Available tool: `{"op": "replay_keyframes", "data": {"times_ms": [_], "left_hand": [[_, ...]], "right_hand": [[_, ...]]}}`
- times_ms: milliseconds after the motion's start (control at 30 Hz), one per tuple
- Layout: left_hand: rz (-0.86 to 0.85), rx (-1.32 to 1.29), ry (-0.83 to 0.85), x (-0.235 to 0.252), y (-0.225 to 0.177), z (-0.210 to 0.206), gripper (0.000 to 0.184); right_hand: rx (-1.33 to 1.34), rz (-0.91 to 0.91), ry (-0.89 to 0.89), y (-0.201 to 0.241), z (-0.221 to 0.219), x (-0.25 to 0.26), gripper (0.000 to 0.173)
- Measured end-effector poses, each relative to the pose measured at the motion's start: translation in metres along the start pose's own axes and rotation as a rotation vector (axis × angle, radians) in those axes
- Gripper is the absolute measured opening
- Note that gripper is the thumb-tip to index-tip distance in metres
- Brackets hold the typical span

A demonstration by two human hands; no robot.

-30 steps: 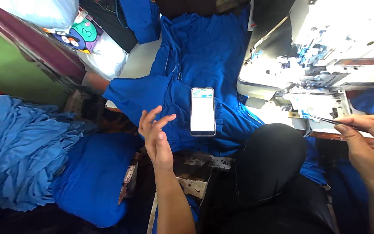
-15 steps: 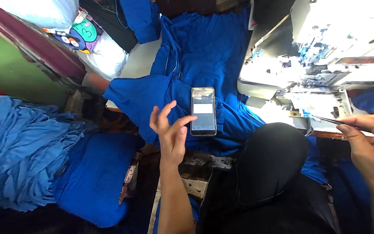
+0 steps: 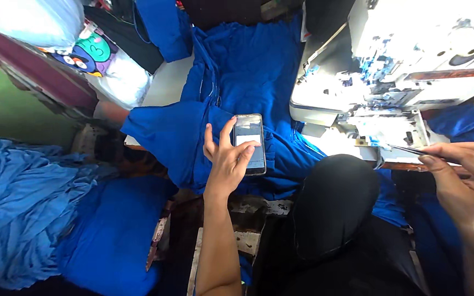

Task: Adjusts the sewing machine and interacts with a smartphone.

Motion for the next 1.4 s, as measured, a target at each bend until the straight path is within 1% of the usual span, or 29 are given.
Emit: {"op": "replay_keyframes", "data": {"times_ms": [67, 233, 333, 467, 533, 633, 700, 767, 833, 933, 1000, 1100, 1200, 1267, 1333, 1400], "left_hand": [[0.011, -0.008, 0.002, 0.001, 0.001, 0.0, 0.045], [-0.012, -0.089, -0.019, 0.001, 0.002, 0.003, 0.054], [-0.012, -0.093, -0.075, 0.002, 0.003, 0.01, 0.064], [-0.043, -0.114, -0.178, 0.003, -0.003, 0.021, 0.067], [-0.089, -0.116, -0.225, 0.004, -0.013, 0.028, 0.067], [-0.156, -0.101, -0.303, 0.001, -0.033, 0.04, 0.065], [-0.209, -0.112, -0.372, -0.003, -0.049, 0.044, 0.061], [-0.266, -0.168, -0.399, -0.009, -0.071, 0.038, 0.054], [-0.32, -0.23, -0.347, -0.016, -0.098, 0.021, 0.048], [-0.395, -0.267, -0.183, -0.023, -0.134, -0.016, 0.044], [-0.402, -0.326, -0.127, -0.025, -0.145, -0.035, 0.043], [-0.37, -0.414, -0.048, -0.028, -0.157, -0.052, 0.041], [-0.366, -0.477, 0.057, -0.036, -0.176, -0.07, 0.044], [-0.379, -0.438, 0.093, -0.043, -0.187, -0.084, 0.043], [-0.387, -0.319, 0.074, -0.046, -0.195, -0.094, 0.04], [-0.375, -0.257, 0.06, -0.045, -0.197, -0.097, 0.037]], "right_hand": [[0.003, -0.001, -0.007, 0.0, 0.0, 0.0, 0.022], [-0.013, -0.017, -0.015, -0.003, 0.002, -0.001, 0.023], [-0.019, -0.027, -0.023, -0.007, 0.005, -0.002, 0.023], [-0.042, -0.033, -0.026, -0.009, 0.008, 0.0, 0.024], [-0.059, -0.019, -0.034, -0.007, 0.009, 0.004, 0.023], [-0.102, 0.018, -0.065, 0.002, 0.013, 0.014, 0.018], [-0.151, 0.051, -0.092, 0.006, 0.015, 0.025, 0.015], [-0.205, 0.064, -0.107, 0.005, 0.015, 0.036, 0.015], [-0.239, 0.05, -0.084, -0.002, 0.011, 0.047, 0.015], [-0.261, 0.035, -0.083, -0.013, -0.001, 0.059, 0.015], [-0.271, 0.027, -0.084, -0.02, -0.011, 0.062, 0.016], [-0.285, 0.009, -0.074, -0.028, -0.025, 0.065, 0.015], [-0.293, -0.029, -0.071, -0.035, -0.037, 0.066, 0.015], [-0.305, -0.064, -0.069, -0.039, -0.043, 0.066, 0.015], [-0.312, -0.089, -0.061, -0.042, -0.049, 0.065, 0.017], [-0.32, -0.1, -0.047, -0.046, -0.054, 0.063, 0.017]]}}
Point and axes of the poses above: each hand's wrist, its own x-axis towards the middle knuckle, its own z-axis out of the back of the hand, y = z × x, the point moved 7 cm from there along x, towards the middle knuckle, and after that the axes turned 3 degrees about -x, right-handed, at the moved point
